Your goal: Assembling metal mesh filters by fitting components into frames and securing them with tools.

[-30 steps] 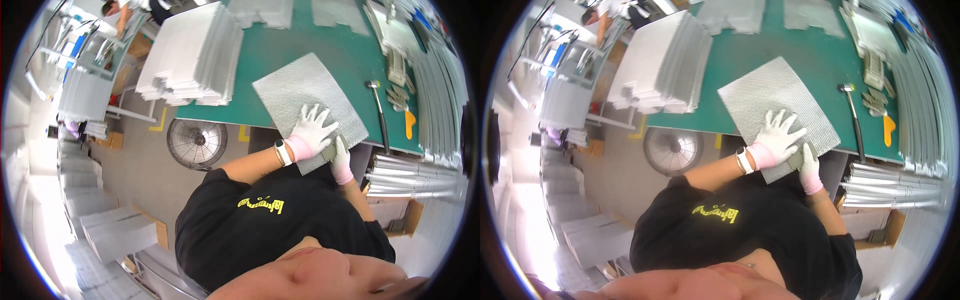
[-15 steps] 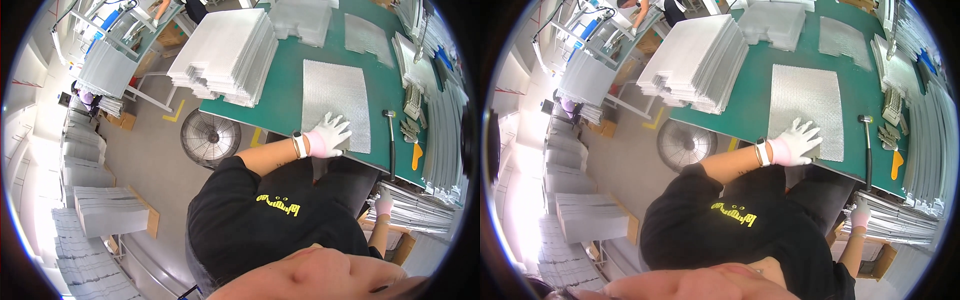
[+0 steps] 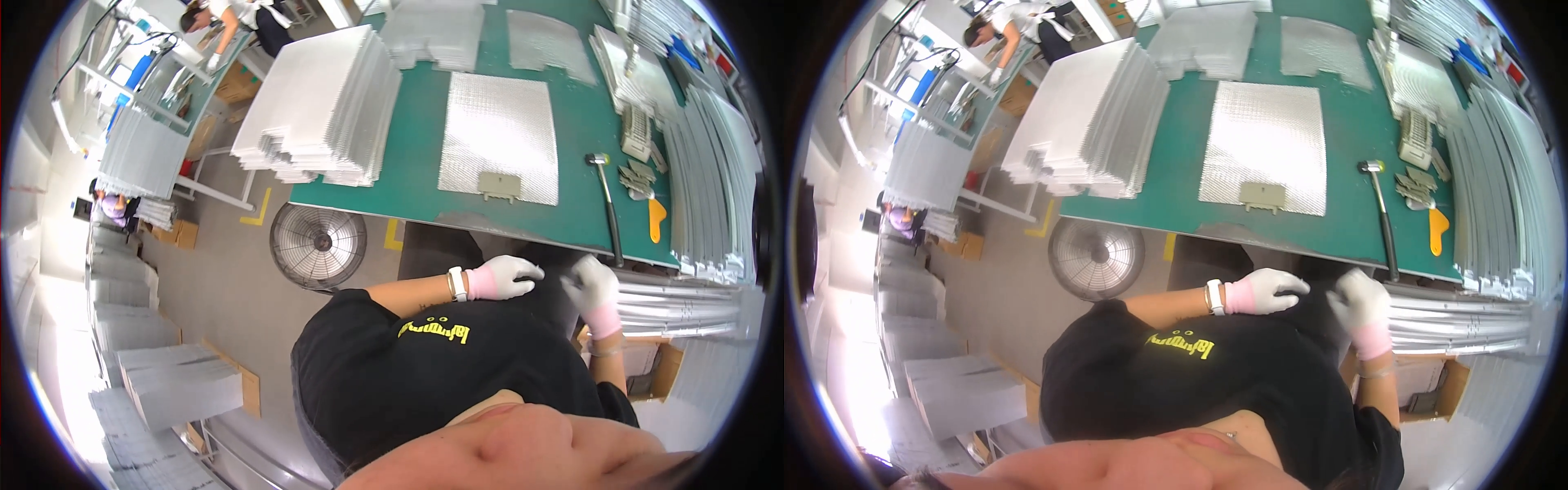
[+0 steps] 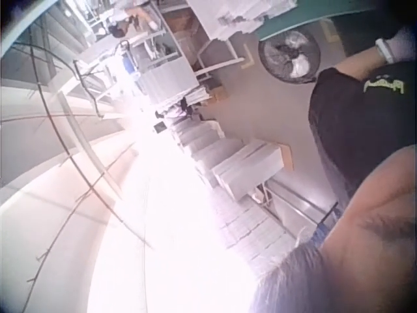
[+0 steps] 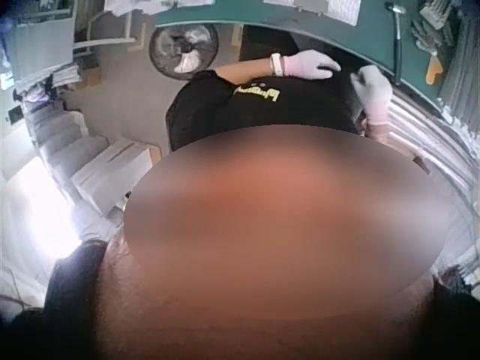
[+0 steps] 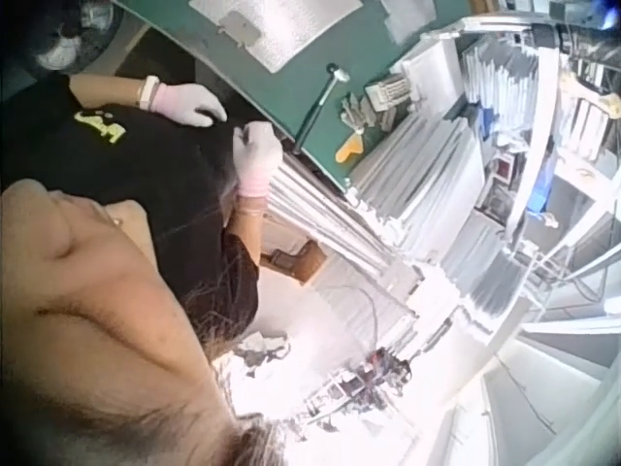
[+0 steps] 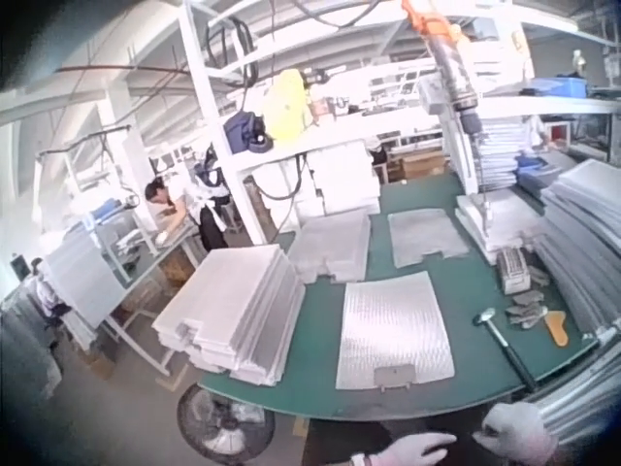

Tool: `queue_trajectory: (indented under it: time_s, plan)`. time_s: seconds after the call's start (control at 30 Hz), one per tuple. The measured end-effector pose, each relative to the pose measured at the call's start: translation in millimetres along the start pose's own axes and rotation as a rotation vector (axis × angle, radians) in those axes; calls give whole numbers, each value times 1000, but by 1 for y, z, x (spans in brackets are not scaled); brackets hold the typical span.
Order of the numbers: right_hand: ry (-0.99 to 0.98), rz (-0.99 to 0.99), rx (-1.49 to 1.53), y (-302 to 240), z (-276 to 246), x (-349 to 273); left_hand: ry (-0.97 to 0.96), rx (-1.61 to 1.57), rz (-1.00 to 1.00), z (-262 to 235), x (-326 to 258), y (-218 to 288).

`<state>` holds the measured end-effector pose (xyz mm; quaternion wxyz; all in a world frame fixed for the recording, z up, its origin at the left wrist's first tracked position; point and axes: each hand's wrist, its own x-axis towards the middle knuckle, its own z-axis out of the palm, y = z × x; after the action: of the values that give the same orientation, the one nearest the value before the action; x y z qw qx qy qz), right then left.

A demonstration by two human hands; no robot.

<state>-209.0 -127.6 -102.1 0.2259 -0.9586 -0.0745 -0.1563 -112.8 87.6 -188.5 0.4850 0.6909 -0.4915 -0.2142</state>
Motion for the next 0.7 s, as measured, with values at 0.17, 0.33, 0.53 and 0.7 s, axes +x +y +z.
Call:
queue_trajectory:
  time_s: [0.17,0.33,0.53,0.7]
  plan:
    - [130,-323,147,-90,31,65,160,-346,135,60,31,-52]
    - [-184,-20,992,-52,57,6,625,-815,52,-73,4,30]
    - [998,880,1829,58,9,-66,819,-715,696,-207,-103,93]
    - [1221,198,1445,84,-134,-70,568,-500,25,-188,-109,77]
